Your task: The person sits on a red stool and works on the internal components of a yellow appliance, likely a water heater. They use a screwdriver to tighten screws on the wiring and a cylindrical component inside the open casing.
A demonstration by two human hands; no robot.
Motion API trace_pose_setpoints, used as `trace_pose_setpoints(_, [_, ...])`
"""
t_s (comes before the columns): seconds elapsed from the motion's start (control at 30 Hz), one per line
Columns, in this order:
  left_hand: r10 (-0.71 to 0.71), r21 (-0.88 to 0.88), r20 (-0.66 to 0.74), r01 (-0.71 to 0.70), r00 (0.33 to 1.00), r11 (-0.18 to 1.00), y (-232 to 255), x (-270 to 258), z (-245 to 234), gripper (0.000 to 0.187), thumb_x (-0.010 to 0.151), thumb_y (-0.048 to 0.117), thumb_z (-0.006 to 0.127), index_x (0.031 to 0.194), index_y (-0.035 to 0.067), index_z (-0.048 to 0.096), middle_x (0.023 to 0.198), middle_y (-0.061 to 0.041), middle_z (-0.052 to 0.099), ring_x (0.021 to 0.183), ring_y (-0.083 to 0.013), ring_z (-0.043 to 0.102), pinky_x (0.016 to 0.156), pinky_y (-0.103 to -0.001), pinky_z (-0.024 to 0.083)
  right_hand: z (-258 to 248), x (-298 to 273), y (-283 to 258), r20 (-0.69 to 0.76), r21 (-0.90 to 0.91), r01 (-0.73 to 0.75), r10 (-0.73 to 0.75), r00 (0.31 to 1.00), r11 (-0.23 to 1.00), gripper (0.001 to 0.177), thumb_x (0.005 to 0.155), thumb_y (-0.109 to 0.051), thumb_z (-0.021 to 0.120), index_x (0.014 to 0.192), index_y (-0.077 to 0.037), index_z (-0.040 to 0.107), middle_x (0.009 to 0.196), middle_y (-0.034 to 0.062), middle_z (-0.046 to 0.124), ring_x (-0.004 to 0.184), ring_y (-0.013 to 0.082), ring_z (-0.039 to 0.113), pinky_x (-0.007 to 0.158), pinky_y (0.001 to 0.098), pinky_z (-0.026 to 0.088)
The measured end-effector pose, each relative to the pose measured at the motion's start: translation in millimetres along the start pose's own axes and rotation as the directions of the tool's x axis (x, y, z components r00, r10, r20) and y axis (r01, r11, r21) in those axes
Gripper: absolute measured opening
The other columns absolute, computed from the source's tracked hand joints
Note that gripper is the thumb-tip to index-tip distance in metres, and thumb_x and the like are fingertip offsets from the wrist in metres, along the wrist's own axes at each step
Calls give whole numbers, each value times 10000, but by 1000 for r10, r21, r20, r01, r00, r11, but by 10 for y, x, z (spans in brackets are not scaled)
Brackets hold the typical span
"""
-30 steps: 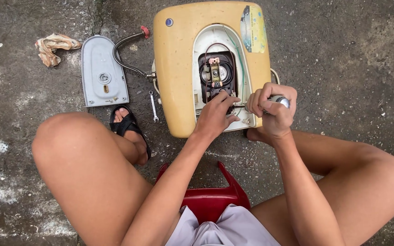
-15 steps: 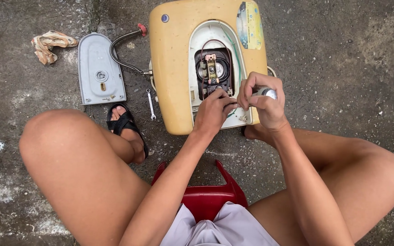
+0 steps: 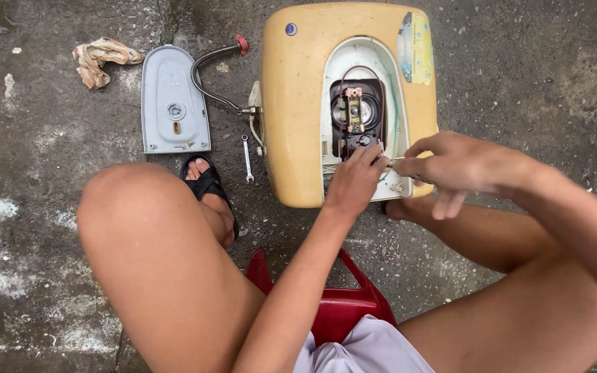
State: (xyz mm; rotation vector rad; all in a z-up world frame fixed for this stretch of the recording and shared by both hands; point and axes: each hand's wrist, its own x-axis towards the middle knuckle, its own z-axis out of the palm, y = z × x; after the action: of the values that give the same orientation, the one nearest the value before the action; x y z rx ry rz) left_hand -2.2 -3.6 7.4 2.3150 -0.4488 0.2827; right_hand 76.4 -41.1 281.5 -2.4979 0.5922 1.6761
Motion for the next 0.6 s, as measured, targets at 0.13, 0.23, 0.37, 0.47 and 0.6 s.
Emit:
trace_pose_setpoints(0.13, [-108, -47, -29, 106, 994, 993, 216, -40, -3, 157, 892, 62, 783, 1019, 10, 709, 1077, -129, 658, 956, -283, 632, 507, -362, 577, 10, 456, 228, 112, 355, -37, -3, 994, 934, 373, 1067, -201, 495, 1072, 116, 692, 974, 247, 791, 413, 209, 386, 298, 267, 233])
trace_pose_setpoints(0.23, [-344, -194, -116, 319, 932, 928, 563, -66, -197, 398, 846, -122, 750, 1230, -38, 684, 1199, -171, 685, 945, -276, 635, 558, -274, 559, 51, 641, 371, 73, 375, -36, 9, 997, 926, 379, 1074, -233, 538, 827, 52, 575, 650, 141, 493, 392, 164, 311, 331, 278, 124])
trace_pose_setpoints(0.37, [-915, -805, 192, 590, 355, 60, 1044, -17, -507, 302, 920, 205, 721, 1130, -9, 755, 1097, -113, 748, 742, -161, 637, 582, -239, 563, 70, 573, 337, 39, 340, -30, 18, 999, 940, 414, 1074, -300, 602, 819, 25, 604, 614, 117, 466, 373, 176, 289, 323, 293, 144])
trace_pose_setpoints(0.47, [-574, -564, 817, 274, 50, -779, 1028, 134, -496, 522, 979, 408, 621, 1191, -58, 724, 1018, -165, 777, 657, -199, 686, 561, -292, 589, 47, 544, 332, 29, 328, -68, 62, 998, 942, 251, 1031, -224, 604, 1064, 11, 682, 618, 138, 480, 355, 184, 255, 327, 310, 149])
trace_pose_setpoints(0.6, [-458, -462, 876, -6, 151, -887, 887, 291, -304, 316, 1009, 244, 642, 1191, -4, 713, 1035, -170, 770, 921, -272, 745, 825, -393, 632, -48, 451, 223, 8, 60, -34, 34, 999, 998, 405, 993, -333, 620, 1294, -205, 860, 634, 110, 486, 396, 211, 347, 358, 342, 290])
